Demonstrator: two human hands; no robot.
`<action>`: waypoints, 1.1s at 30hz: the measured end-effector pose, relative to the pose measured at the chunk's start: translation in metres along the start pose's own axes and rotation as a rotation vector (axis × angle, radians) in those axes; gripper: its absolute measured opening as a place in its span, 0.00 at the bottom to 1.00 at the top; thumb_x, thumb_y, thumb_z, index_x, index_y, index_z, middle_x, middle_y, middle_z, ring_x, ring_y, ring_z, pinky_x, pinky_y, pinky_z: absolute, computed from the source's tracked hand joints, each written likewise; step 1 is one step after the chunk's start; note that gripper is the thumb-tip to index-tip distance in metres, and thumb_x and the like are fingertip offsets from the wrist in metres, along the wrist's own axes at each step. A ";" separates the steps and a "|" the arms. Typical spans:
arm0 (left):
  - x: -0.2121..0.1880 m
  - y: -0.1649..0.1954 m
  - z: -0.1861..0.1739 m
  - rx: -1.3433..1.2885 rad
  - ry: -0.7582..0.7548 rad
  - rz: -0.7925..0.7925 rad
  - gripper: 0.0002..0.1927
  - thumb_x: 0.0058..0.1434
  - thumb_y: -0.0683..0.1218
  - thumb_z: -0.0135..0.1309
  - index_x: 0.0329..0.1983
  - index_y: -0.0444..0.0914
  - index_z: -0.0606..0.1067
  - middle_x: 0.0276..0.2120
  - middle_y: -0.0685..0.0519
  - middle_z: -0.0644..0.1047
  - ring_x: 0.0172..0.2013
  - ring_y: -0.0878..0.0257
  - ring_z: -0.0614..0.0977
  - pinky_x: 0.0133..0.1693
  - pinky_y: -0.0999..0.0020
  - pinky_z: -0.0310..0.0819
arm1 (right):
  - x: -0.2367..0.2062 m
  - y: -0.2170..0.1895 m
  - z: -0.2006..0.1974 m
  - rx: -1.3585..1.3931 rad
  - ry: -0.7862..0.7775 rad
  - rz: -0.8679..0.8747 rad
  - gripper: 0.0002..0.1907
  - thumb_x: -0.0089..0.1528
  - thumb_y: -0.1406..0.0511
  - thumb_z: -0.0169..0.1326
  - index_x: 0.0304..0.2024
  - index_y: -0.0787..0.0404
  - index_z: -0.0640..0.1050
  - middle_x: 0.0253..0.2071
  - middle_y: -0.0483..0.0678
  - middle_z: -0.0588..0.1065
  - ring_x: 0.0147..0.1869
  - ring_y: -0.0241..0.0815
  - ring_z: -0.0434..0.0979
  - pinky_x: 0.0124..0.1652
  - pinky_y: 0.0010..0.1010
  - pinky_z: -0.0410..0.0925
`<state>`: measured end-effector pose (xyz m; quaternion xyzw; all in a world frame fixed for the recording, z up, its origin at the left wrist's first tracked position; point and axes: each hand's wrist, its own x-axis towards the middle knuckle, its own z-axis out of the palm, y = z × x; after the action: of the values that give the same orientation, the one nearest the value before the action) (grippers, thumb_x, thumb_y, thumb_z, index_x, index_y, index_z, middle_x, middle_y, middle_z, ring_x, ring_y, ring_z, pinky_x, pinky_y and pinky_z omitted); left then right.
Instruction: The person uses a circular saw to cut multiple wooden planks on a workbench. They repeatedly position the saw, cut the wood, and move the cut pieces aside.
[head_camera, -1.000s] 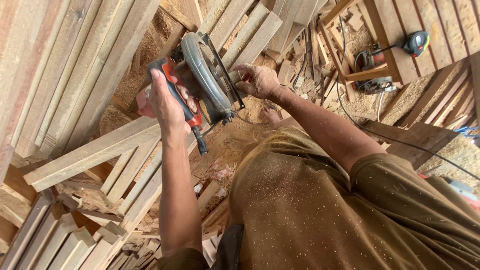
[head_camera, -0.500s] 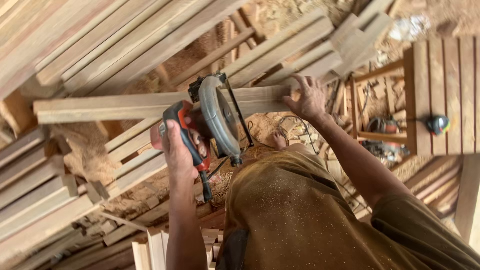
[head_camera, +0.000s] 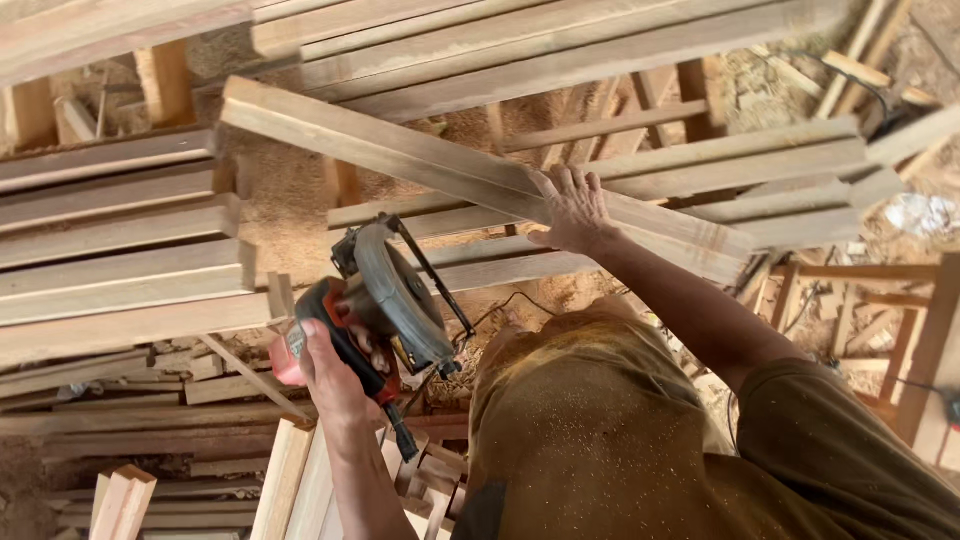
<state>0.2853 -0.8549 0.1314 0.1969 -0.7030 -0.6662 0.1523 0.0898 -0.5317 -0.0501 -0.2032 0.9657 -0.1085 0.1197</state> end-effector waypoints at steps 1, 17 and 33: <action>0.002 -0.003 -0.013 -0.053 0.043 -0.027 0.26 0.78 0.55 0.35 0.67 0.33 0.69 0.61 0.45 0.74 0.61 0.59 0.75 0.62 0.65 0.70 | 0.015 -0.012 0.001 0.016 -0.030 -0.007 0.64 0.45 0.43 0.70 0.76 0.48 0.51 0.66 0.63 0.58 0.70 0.61 0.56 0.62 0.61 0.55; -0.056 -0.027 -0.004 -0.221 0.350 -0.035 0.32 0.78 0.68 0.43 0.57 0.34 0.68 0.43 0.45 0.74 0.41 0.56 0.80 0.42 0.57 0.84 | 0.102 0.040 -0.013 0.039 -0.019 -0.074 0.55 0.51 0.51 0.70 0.75 0.35 0.54 0.57 0.59 0.63 0.63 0.57 0.64 0.55 0.59 0.66; -0.061 0.017 0.123 -0.269 0.773 -0.423 0.48 0.56 0.78 0.48 0.69 0.43 0.66 0.61 0.47 0.72 0.58 0.53 0.78 0.55 0.47 0.79 | 0.299 0.263 -0.120 -0.515 0.516 -0.380 0.46 0.52 0.35 0.62 0.69 0.37 0.66 0.66 0.65 0.64 0.68 0.70 0.66 0.50 0.71 0.66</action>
<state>0.2790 -0.7176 0.1430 0.5483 -0.4462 -0.6458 0.2884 -0.3057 -0.4022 -0.0602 -0.3674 0.9049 0.0690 -0.2035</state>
